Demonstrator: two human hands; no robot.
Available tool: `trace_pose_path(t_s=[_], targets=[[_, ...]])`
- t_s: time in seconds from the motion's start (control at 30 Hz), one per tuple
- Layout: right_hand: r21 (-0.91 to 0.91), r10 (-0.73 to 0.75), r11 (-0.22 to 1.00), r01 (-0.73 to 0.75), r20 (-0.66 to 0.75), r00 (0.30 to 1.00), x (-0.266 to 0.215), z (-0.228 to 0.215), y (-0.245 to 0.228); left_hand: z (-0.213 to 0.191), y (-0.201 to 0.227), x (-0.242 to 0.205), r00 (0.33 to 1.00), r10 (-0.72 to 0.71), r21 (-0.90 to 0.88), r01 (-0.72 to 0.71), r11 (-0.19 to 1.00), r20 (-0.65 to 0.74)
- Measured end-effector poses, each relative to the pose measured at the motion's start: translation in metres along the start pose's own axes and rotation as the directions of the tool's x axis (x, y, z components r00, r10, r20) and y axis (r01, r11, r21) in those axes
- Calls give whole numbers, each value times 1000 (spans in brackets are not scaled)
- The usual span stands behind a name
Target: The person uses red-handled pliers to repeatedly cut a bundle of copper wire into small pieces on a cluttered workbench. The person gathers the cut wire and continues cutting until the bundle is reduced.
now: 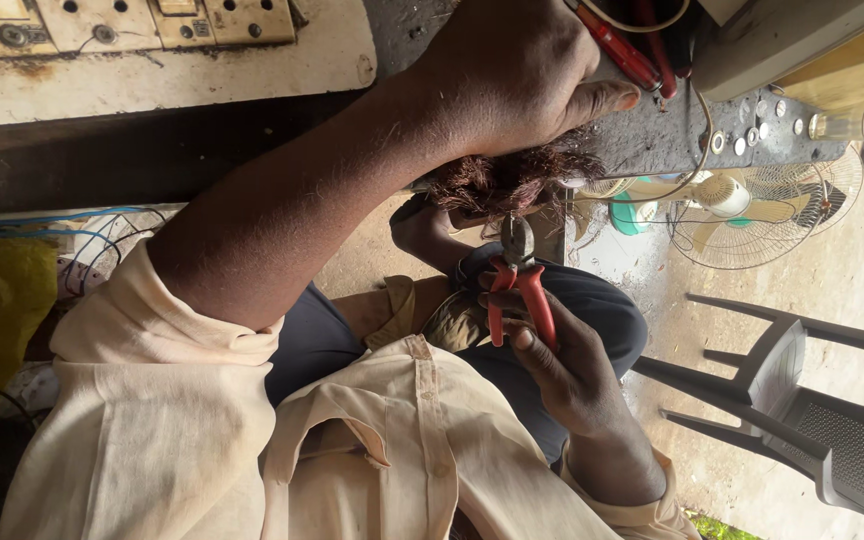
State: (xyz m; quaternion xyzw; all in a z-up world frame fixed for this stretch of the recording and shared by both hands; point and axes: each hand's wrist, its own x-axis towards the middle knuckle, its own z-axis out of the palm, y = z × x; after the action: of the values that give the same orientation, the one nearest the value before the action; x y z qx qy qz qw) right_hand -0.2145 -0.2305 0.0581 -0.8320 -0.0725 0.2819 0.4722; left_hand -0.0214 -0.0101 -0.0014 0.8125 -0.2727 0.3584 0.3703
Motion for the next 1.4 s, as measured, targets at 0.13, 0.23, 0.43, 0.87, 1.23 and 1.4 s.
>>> trace_pose_path(t_s=[0.13,0.23,0.43,0.87,1.23,1.4], targets=[[1,-50,999,50,-6,999,1,4,-8,0,2,2,1000,-9,94,8,996,12],[-11,-60,998,60,-22,998,2,5,-8,2,2,2,999,-19,81,16,997,33],[17,-65,998,66,-44,997,0,4,-3,5,3,3,997,-45,67,42,997,56],[-1,-38,999,38,-36,999,-1,-3,-14,7,3,3,996,-57,-1,57,998,65],[74,28,997,-36,98,995,-3,-35,-19,5,7,2,997,-52,-39,54,998,58],[89,-36,996,28,93,995,-1,-30,-27,5,8,2,1000,-11,17,11,1000,-4]])
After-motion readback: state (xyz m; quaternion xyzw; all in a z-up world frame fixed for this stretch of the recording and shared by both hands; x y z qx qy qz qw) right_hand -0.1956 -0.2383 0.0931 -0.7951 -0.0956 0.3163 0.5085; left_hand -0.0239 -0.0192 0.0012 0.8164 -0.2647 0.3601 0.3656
